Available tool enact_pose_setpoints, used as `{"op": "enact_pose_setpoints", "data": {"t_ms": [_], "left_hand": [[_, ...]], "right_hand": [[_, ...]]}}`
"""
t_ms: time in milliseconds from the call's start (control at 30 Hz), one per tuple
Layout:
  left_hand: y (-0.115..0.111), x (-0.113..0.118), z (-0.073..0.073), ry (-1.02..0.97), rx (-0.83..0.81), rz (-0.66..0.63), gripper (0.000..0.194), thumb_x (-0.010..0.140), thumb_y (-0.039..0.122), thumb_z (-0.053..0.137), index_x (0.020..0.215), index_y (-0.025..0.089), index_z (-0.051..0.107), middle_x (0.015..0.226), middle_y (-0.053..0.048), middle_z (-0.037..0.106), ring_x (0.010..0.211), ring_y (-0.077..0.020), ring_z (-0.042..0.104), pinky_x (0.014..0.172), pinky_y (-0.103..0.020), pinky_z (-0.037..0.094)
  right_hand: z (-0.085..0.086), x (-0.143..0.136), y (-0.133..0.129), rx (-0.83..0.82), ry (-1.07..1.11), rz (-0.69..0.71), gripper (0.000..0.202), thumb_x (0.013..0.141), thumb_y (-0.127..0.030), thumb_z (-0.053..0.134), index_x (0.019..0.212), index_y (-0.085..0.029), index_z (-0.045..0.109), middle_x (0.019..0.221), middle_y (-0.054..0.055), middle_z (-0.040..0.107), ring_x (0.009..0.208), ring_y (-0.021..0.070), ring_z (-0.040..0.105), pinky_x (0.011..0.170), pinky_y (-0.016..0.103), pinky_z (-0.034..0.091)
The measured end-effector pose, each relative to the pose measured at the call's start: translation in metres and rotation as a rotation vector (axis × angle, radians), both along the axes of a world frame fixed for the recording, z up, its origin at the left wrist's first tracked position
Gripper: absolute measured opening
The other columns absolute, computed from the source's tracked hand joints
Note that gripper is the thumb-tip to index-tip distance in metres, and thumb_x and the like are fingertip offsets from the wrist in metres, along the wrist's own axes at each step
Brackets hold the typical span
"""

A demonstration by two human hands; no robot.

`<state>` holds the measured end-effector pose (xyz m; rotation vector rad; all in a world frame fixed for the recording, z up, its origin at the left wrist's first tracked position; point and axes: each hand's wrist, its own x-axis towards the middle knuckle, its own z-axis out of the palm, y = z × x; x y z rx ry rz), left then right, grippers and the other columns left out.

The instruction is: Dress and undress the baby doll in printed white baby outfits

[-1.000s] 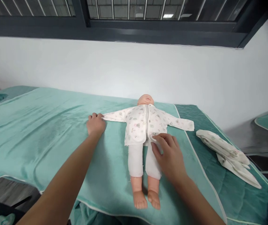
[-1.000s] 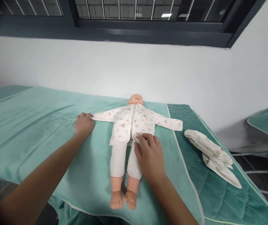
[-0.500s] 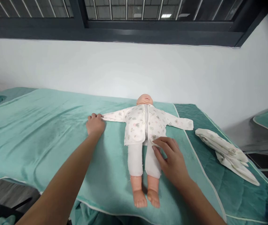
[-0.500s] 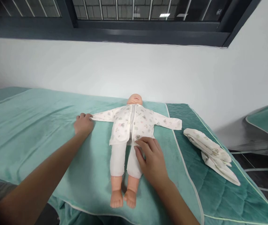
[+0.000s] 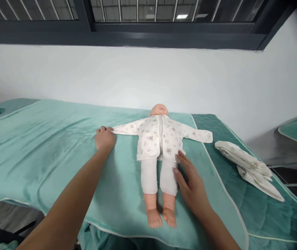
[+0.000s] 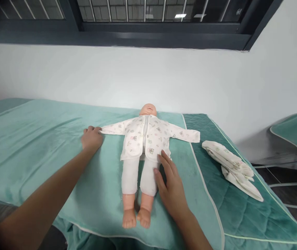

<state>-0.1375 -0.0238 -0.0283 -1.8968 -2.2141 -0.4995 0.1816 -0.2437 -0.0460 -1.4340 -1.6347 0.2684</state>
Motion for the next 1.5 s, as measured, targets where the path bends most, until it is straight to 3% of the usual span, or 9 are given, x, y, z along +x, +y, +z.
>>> {"op": "enact_pose_setpoints", "data": {"t_ms": [167, 300, 433, 567, 700, 967, 1133, 1267, 1500], "left_hand": [[-0.003, -0.003, 0.002, -0.044, 0.032, -0.024, 0.046, 0.088, 0.017, 0.039, 0.123, 0.024, 0.067, 0.123, -0.014, 0.059, 0.114, -0.0336, 0.05, 0.085, -0.043, 0.045], [-0.019, -0.003, 0.009, -0.142, 0.174, -0.082, 0.05, 0.085, 0.014, 0.041, 0.13, 0.019, 0.061, 0.129, -0.012, 0.057, 0.117, -0.0297, 0.052, 0.097, -0.04, 0.044], [-0.056, 0.017, 0.011, -0.253, 0.208, -0.308, 0.049, 0.085, 0.011, 0.038, 0.128, 0.02, 0.059, 0.129, -0.009, 0.059, 0.125, -0.0238, 0.05, 0.107, -0.035, 0.04], [-0.109, 0.055, 0.002, -0.415, 0.002, -0.555, 0.049, 0.083, 0.016, 0.045, 0.131, 0.023, 0.053, 0.128, -0.007, 0.06, 0.12, -0.0224, 0.055, 0.102, -0.036, 0.045], [-0.141, 0.082, -0.006, -0.401, -0.068, -0.56, 0.051, 0.082, 0.021, 0.054, 0.133, 0.021, 0.051, 0.121, -0.01, 0.063, 0.115, -0.0266, 0.056, 0.1, -0.04, 0.043], [-0.135, 0.093, 0.0, -0.325, -0.085, -0.41, 0.043, 0.087, 0.023, 0.05, 0.129, 0.025, 0.056, 0.108, -0.009, 0.07, 0.107, -0.0306, 0.059, 0.093, -0.046, 0.041], [-0.141, 0.088, -0.004, -0.537, 0.014, -0.452, 0.037, 0.085, 0.022, 0.05, 0.122, 0.024, 0.058, 0.098, -0.005, 0.07, 0.094, -0.0237, 0.063, 0.089, -0.04, 0.046], [-0.145, 0.085, -0.007, -0.647, 0.069, -0.46, 0.035, 0.084, 0.022, 0.051, 0.118, 0.023, 0.058, 0.09, -0.003, 0.067, 0.084, -0.0213, 0.062, 0.077, -0.035, 0.048], [-0.146, 0.087, -0.01, -0.512, 0.112, -0.465, 0.034, 0.086, 0.019, 0.051, 0.12, 0.019, 0.057, 0.093, -0.005, 0.062, 0.088, -0.0229, 0.059, 0.08, -0.037, 0.048]], "right_hand": [[-0.001, 0.008, 0.009, 0.052, 0.029, -0.072, 0.045, 0.095, -0.019, 0.046, 0.14, -0.025, 0.045, 0.145, 0.011, 0.049, 0.137, 0.0243, 0.044, 0.113, 0.053, 0.039], [0.001, 0.019, 0.021, 0.014, -0.151, -0.188, 0.048, 0.09, -0.019, 0.052, 0.138, -0.021, 0.047, 0.136, 0.014, 0.054, 0.128, 0.0292, 0.048, 0.105, 0.053, 0.044], [0.004, 0.025, 0.028, -0.008, -0.331, -0.203, 0.043, 0.088, -0.023, 0.056, 0.131, -0.02, 0.051, 0.117, 0.011, 0.062, 0.11, 0.0303, 0.056, 0.09, 0.048, 0.05], [0.006, 0.025, 0.029, 0.02, -0.423, -0.185, 0.035, 0.087, -0.02, 0.056, 0.122, -0.02, 0.057, 0.104, 0.009, 0.065, 0.099, 0.028, 0.058, 0.082, 0.041, 0.048], [0.006, 0.029, 0.028, 0.027, -0.208, -0.169, 0.023, 0.094, -0.022, 0.045, 0.11, -0.021, 0.062, 0.093, 0.006, 0.065, 0.084, 0.0213, 0.06, 0.074, 0.034, 0.048], [0.0, 0.035, 0.027, -0.101, -0.354, -0.359, 0.031, 0.089, -0.038, 0.058, 0.114, -0.019, 0.059, 0.092, 0.005, 0.066, 0.085, 0.0248, 0.059, 0.071, 0.035, 0.041], [0.006, 0.025, 0.028, -0.113, -0.507, -0.376, 0.029, 0.089, -0.035, 0.058, 0.114, -0.02, 0.059, 0.096, 0.008, 0.066, 0.089, 0.0265, 0.059, 0.071, 0.034, 0.037], [0.008, 0.025, 0.026, -0.174, -0.428, -0.354, 0.023, 0.09, -0.028, 0.053, 0.111, -0.022, 0.06, 0.092, 0.004, 0.066, 0.078, 0.021, 0.059, 0.062, 0.03, 0.033], [0.002, 0.031, 0.016, -0.194, -0.265, -0.378, 0.027, 0.089, -0.031, 0.054, 0.115, -0.023, 0.059, 0.09, 0.001, 0.065, 0.073, 0.0188, 0.06, 0.063, 0.03, 0.039]]}}
